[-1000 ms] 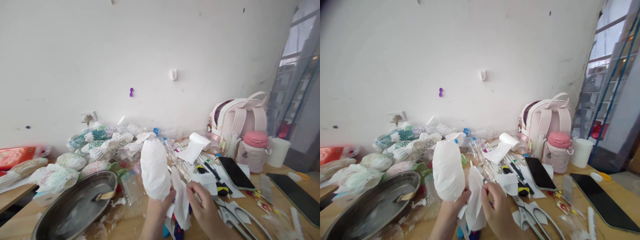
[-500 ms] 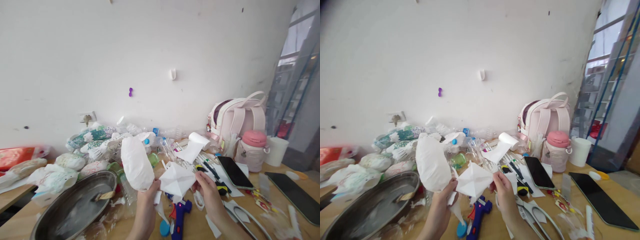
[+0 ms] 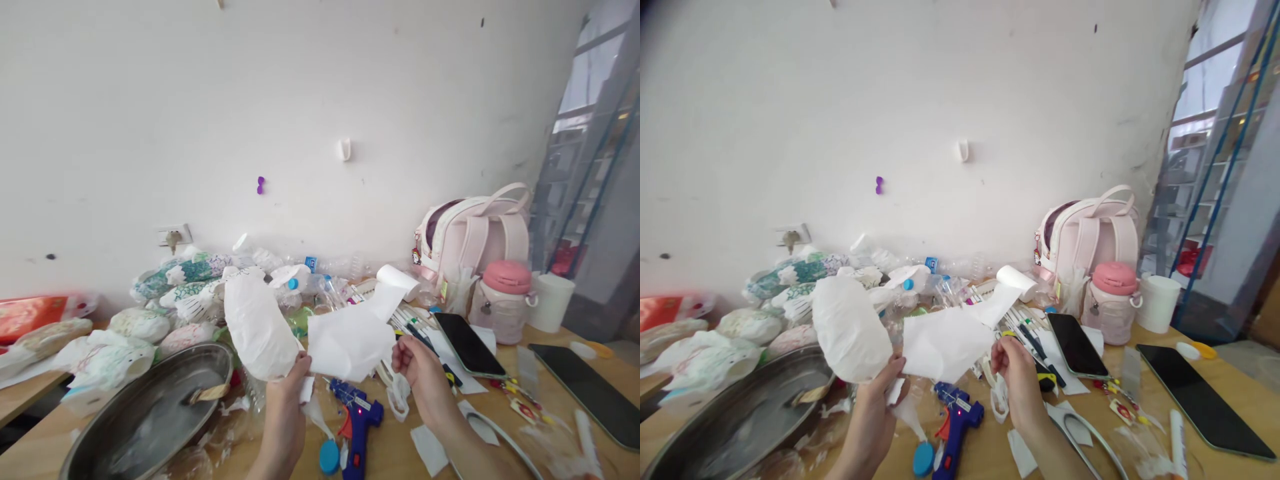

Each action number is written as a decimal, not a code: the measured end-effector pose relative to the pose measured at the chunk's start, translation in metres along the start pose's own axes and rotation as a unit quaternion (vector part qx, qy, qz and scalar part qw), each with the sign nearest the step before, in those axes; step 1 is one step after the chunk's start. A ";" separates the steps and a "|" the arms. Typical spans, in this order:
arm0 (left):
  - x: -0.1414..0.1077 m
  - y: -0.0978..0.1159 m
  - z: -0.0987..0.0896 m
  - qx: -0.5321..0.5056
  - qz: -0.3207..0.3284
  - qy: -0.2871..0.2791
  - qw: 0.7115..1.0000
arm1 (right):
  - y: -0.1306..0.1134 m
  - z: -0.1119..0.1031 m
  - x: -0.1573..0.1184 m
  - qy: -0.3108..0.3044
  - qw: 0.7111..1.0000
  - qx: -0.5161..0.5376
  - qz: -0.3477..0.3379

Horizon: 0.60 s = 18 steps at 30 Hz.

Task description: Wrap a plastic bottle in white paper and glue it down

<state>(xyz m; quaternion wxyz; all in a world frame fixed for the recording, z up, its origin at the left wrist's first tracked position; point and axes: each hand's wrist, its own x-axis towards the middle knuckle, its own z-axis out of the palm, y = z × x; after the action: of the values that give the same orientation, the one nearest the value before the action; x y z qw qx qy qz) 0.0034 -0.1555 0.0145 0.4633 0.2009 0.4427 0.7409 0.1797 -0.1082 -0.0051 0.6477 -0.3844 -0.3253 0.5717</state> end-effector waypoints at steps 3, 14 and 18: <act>0.000 -0.001 0.000 0.003 -0.004 0.002 1.000 | 0.001 0.001 0.001 -0.016 0.999 -0.025 0.013; -0.016 -0.001 0.005 -0.103 -0.126 -0.152 0.975 | 0.037 -0.002 -0.005 -0.032 0.983 -0.175 -0.040; -0.022 -0.001 0.007 -0.088 -0.164 -0.153 0.971 | 0.027 -0.001 -0.003 -0.028 0.991 -0.127 0.013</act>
<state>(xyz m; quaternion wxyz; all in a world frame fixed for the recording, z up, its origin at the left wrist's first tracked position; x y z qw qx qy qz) 0.0195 -0.1707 0.0197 0.6567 0.1953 0.3267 0.6510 0.1667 -0.1103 -0.0293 0.5768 -0.4518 -0.4081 0.5446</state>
